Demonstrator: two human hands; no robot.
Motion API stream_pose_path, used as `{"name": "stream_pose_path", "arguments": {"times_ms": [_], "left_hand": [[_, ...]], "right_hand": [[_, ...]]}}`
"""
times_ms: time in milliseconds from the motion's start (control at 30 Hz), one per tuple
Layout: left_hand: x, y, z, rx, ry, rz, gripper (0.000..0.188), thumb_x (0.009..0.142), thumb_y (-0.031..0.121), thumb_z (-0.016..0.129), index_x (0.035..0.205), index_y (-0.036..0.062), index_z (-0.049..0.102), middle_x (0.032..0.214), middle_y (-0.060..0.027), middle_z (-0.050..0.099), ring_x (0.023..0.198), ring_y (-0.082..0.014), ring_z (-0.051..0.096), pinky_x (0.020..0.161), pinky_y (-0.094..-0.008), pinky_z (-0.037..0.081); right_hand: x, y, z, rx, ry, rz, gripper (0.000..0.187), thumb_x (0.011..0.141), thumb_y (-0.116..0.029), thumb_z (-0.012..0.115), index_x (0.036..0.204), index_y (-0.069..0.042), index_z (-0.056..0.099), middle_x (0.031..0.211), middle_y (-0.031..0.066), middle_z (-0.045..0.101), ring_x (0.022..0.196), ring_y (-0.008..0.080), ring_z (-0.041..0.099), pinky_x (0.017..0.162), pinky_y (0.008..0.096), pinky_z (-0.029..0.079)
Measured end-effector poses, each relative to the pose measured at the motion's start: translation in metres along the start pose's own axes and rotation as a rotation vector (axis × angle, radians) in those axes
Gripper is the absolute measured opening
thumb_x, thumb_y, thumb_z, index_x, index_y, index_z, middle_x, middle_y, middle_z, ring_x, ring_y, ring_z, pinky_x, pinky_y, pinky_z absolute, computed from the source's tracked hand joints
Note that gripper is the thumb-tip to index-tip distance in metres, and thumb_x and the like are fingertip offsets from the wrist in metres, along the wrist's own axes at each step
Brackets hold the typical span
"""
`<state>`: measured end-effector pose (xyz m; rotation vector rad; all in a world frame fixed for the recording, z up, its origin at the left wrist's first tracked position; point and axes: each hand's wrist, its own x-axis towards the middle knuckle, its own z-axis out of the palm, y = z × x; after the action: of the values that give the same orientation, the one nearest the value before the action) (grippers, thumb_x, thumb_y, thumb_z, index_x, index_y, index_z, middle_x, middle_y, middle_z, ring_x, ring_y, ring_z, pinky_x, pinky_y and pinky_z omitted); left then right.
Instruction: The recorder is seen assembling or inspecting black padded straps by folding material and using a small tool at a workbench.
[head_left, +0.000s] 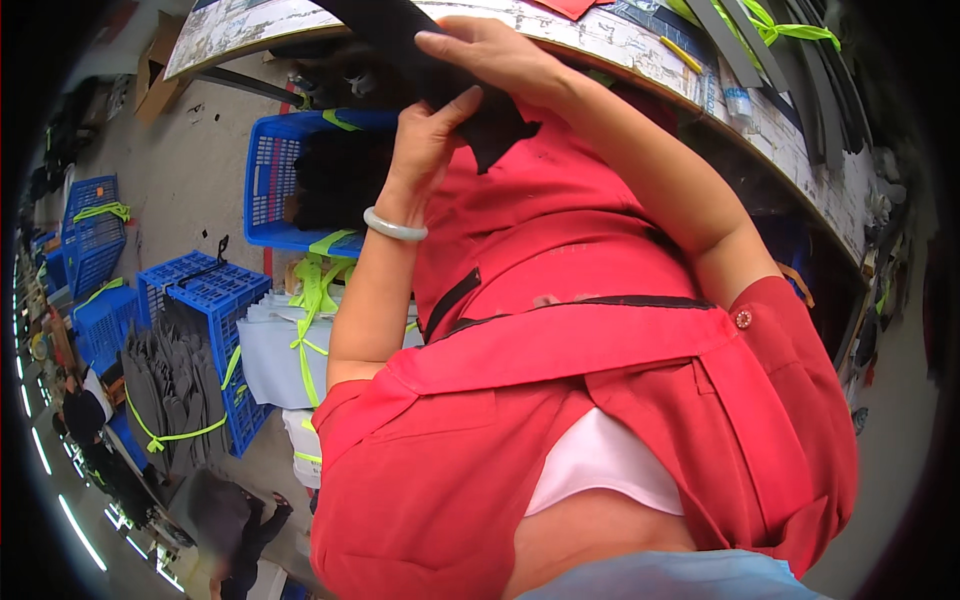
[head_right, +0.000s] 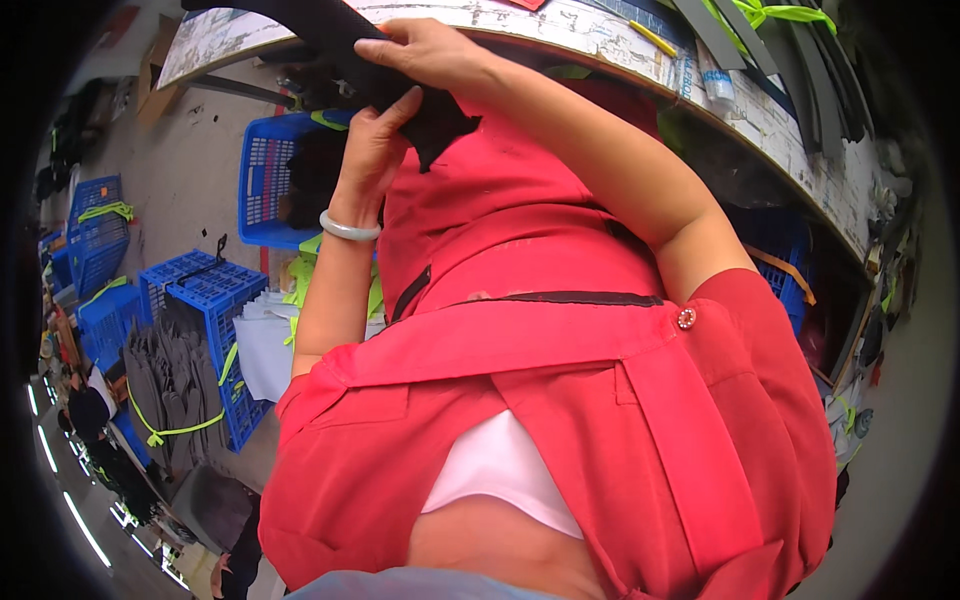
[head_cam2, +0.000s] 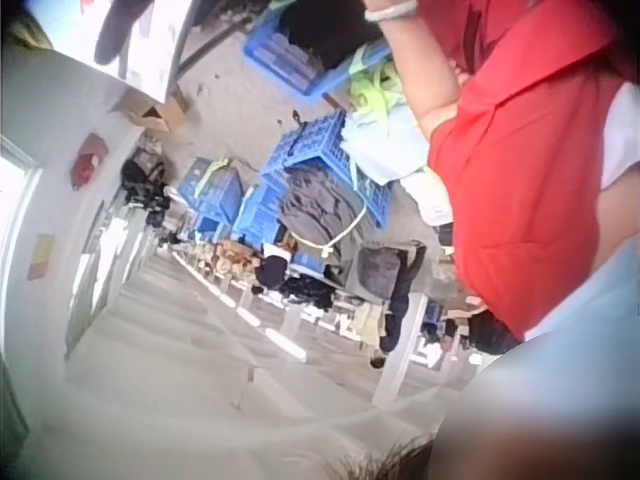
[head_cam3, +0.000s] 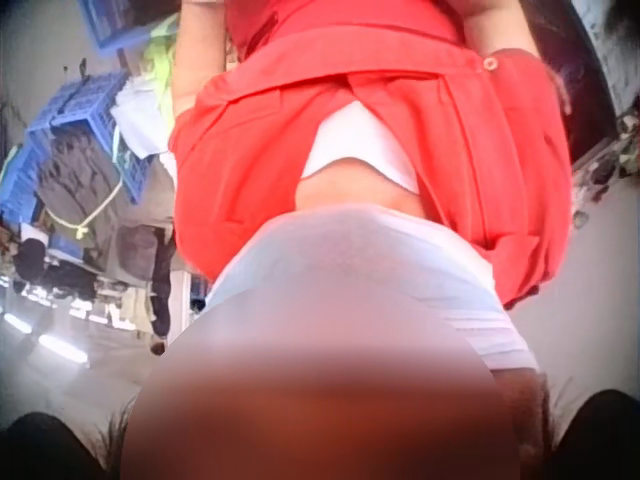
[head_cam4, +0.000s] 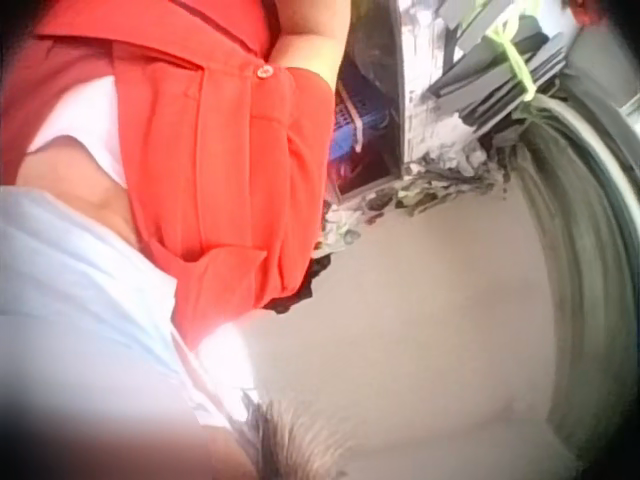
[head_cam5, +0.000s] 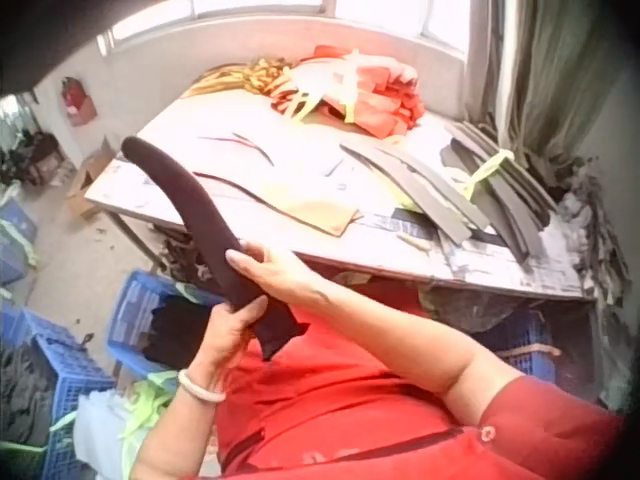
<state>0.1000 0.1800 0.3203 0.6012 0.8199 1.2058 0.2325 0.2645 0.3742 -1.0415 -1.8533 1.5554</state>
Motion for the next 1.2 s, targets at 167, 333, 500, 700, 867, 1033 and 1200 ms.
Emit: {"name": "stream_pose_path", "arguments": {"times_ms": [167, 333, 500, 700, 867, 1033, 1200], "left_hand": [[-0.01, 0.002, -0.022, -0.273, 0.148, 0.001, 0.023, 0.088, 0.006, 0.068, 0.108, -0.0048, 0.063, 0.106, -0.0117, 0.067, 0.094, -0.0199, 0.065, 0.087, -0.0313, 0.052], [-0.014, -0.008, -0.007, -0.33, 0.202, -0.009, 0.017, 0.088, 0.01, 0.069, 0.099, -0.0037, 0.066, 0.098, -0.0122, 0.069, 0.086, -0.021, 0.067, 0.079, -0.0333, 0.056], [-0.013, -0.007, 0.001, -0.324, 0.196, 0.034, 0.017, 0.088, 0.012, 0.069, 0.097, -0.0032, 0.066, 0.096, -0.0127, 0.069, 0.084, -0.022, 0.068, 0.072, -0.035, 0.059], [-0.014, -0.023, -0.012, -0.341, 0.274, 0.089, 0.017, 0.088, 0.01, 0.069, 0.099, -0.0031, 0.066, 0.097, -0.012, 0.069, 0.087, -0.0221, 0.068, 0.08, -0.0346, 0.057], [-0.013, -0.024, -0.006, -0.356, 0.248, 0.142, 0.021, 0.089, 0.013, 0.068, 0.107, 0.0022, 0.065, 0.1, -0.0079, 0.068, 0.09, -0.0211, 0.067, 0.082, -0.0351, 0.055], [-0.016, -0.028, -0.001, -0.317, 0.3, 0.105, 0.02, 0.086, 0.009, 0.072, 0.104, 0.0043, 0.065, 0.1, -0.0038, 0.067, 0.092, -0.0171, 0.063, 0.088, -0.03, 0.05], [-0.026, -0.044, -0.011, -0.303, 0.253, 0.149, 0.023, 0.086, 0.007, 0.07, 0.107, 0.0017, 0.063, 0.103, -0.006, 0.067, 0.098, -0.0189, 0.063, 0.092, -0.0336, 0.05]], "right_hand": [[-0.046, 0.013, -0.023, -0.121, -0.202, -0.219, 0.035, 0.084, -0.019, 0.072, 0.112, -0.001, 0.062, 0.099, 0.0075, 0.064, 0.093, 0.0154, 0.061, 0.088, 0.0287, 0.048], [-0.067, 0.012, 0.005, -0.3, 0.225, -0.257, 0.02, 0.071, 0.004, 0.065, 0.084, -0.002, 0.051, 0.066, 0.0062, 0.049, 0.061, 0.014, 0.048, 0.058, 0.0278, 0.043], [-0.066, 0.03, 0.013, -0.28, 0.543, -0.37, 0.018, 0.076, 0.003, 0.064, 0.083, -0.003, 0.049, 0.061, 0.0013, 0.044, 0.055, 0.0086, 0.041, 0.052, 0.0245, 0.039], [-0.067, 0.044, 0.015, -0.135, 0.395, -0.218, 0.012, 0.078, 0.0, 0.065, 0.085, -0.003, 0.055, 0.071, 0.0021, 0.053, 0.067, 0.0087, 0.053, 0.061, 0.0242, 0.047], [-0.062, 0.041, 0.02, 0.077, 0.416, -0.036, 0.018, 0.082, -0.004, 0.064, 0.099, -0.002, 0.061, 0.08, 0.0033, 0.06, 0.076, 0.0113, 0.06, 0.067, 0.0232, 0.05], [-0.083, 0.053, 0.033, 0.607, -0.215, 0.515, 0.014, 0.088, -0.018, 0.061, 0.093, -0.005, 0.06, 0.059, 0.0018, 0.055, 0.041, 0.0077, 0.044, 0.036, 0.0241, 0.03], [-0.094, 0.045, 0.022, 0.201, -0.153, 0.415, 0.013, 0.087, -0.021, 0.061, 0.085, -0.008, 0.058, 0.057, -0.0011, 0.05, 0.043, 0.006, 0.038, 0.04, 0.0253, 0.026]]}}
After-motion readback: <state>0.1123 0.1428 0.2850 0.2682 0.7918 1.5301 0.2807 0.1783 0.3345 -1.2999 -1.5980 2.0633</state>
